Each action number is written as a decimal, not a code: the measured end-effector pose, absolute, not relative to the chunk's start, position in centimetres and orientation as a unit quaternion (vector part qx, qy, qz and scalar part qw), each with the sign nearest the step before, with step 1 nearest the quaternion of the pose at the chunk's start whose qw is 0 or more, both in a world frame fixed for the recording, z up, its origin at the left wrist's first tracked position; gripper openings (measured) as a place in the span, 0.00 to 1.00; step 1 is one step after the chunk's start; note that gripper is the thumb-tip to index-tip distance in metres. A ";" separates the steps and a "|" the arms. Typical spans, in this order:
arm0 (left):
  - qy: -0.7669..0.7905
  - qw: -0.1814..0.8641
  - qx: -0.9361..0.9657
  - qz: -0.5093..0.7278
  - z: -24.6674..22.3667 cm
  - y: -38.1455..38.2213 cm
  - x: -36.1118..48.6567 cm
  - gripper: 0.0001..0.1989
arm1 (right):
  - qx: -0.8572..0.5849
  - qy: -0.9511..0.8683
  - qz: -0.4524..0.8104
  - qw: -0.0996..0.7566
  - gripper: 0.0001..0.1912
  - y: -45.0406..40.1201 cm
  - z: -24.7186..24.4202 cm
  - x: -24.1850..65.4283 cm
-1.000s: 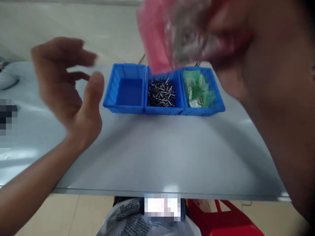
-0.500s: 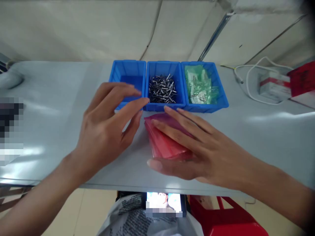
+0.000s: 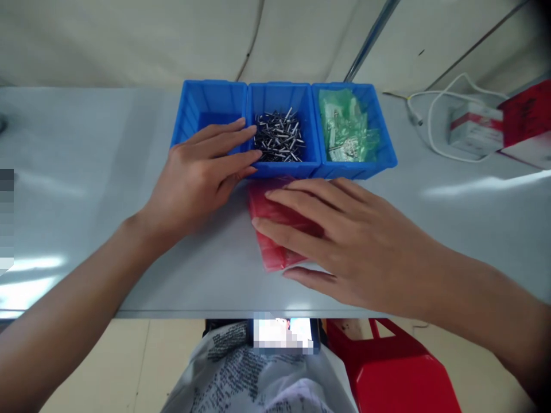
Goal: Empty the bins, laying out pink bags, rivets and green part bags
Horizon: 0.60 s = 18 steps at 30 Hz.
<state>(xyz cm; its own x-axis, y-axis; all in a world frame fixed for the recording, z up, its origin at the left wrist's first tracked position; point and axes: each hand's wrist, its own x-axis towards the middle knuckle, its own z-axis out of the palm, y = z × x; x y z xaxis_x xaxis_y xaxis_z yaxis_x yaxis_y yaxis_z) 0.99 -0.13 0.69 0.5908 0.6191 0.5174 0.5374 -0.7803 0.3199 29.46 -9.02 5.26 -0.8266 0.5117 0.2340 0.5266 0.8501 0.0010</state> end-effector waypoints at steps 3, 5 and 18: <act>0.325 0.070 0.887 0.322 0.7 -0.1 1.1 0.14 | -0.293 -0.941 -0.037 0.164 0.32 -8.1 6.2 30.5; 0.324 0.074 0.885 0.326 0.6 -0.1 1.1 0.14 | -0.344 -0.917 -0.070 0.189 0.28 -6.8 6.5 31.4; 0.305 0.070 0.888 0.335 0.7 0.1 0.6 0.14 | -0.391 -0.872 0.031 0.291 0.15 -2.0 2.2 32.8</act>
